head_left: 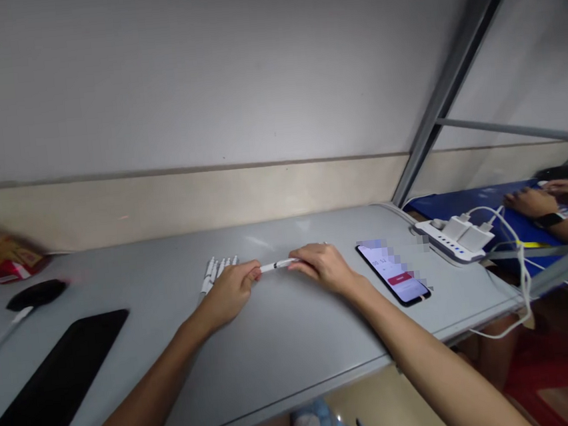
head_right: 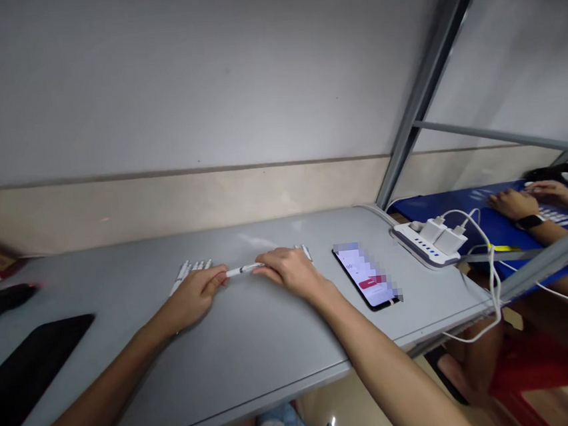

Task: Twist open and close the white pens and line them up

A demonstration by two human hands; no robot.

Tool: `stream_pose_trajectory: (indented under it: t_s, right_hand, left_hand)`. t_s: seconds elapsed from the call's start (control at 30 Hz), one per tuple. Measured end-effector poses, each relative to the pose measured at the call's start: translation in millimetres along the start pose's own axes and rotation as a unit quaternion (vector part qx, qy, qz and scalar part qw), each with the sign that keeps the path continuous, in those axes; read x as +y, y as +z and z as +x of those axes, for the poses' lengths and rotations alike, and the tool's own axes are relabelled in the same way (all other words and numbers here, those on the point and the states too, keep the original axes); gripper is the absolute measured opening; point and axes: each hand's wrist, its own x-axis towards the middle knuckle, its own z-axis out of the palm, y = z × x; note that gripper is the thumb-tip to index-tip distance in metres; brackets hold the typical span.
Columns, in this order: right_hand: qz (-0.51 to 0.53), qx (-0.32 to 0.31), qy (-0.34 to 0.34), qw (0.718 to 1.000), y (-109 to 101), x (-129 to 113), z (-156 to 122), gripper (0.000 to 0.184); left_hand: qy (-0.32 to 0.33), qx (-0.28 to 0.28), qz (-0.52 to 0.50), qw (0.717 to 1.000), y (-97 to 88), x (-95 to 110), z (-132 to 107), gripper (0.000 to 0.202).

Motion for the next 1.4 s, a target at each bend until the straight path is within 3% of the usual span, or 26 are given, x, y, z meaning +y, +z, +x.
stream_pose_trajectory:
  t_s: [0.13, 0.27, 0.33, 0.47, 0.5, 0.57, 0.7, 0.83, 1.23, 1.4]
  right_hand:
    - [-0.002, 0.004, 0.058, 0.998, 3.6, -2.1, -1.7, 0.038]
    - [0.199, 0.049, 0.144, 0.968, 5.3, -5.1, 4.1, 0.036]
    - [0.344, 0.091, 0.169, 0.919, 4.7, -5.0, 8.8, 0.034]
    - [0.574, 0.13, 0.233, 0.774, 0.1, 2.3, 13.8, 0.029]
    - [0.598, 0.133, 0.251, 0.75, -1.5, 5.1, 13.5, 0.028]
    - [0.621, 0.133, 0.26, 0.727, -4.5, 10.4, 12.1, 0.03]
    - [0.623, 0.128, 0.243, 0.732, -8.6, 14.3, 9.7, 0.033]
    - [0.602, 0.137, 0.231, 0.752, -12.0, 12.7, 10.4, 0.034]
    - [0.622, 0.139, 0.21, 0.741, -16.2, 21.3, 9.4, 0.031]
    - [0.625, 0.146, 0.209, 0.738, -16.3, 21.1, 9.1, 0.03]
  left_hand:
    - [0.018, 0.041, 0.039, 0.998, 1.2, 0.9, 0.5, 0.024]
    - [0.048, 0.051, 0.033, 0.997, 5.1, 7.6, 0.0, 0.027]
    - [0.072, 0.044, 0.018, 0.996, 6.1, 12.2, -0.8, 0.027]
    - [0.092, 0.064, 0.027, 0.993, 6.0, 13.6, -1.5, 0.027]
    - [0.081, 0.073, 0.048, 0.993, 5.8, 11.8, -1.3, 0.027]
    - [0.052, 0.098, 0.104, 0.988, 5.6, 6.3, -0.5, 0.026]
    - [-0.006, 0.136, 0.191, 0.972, 5.2, -5.1, 0.4, 0.022]
    - [-0.038, 0.146, 0.206, 0.967, 4.7, -10.0, 0.0, 0.02]
    - [-0.045, 0.141, 0.216, 0.965, 8.0, -14.5, -2.2, 0.018]
    - [-0.085, 0.128, 0.256, 0.954, 5.3, -12.4, -3.5, 0.022]
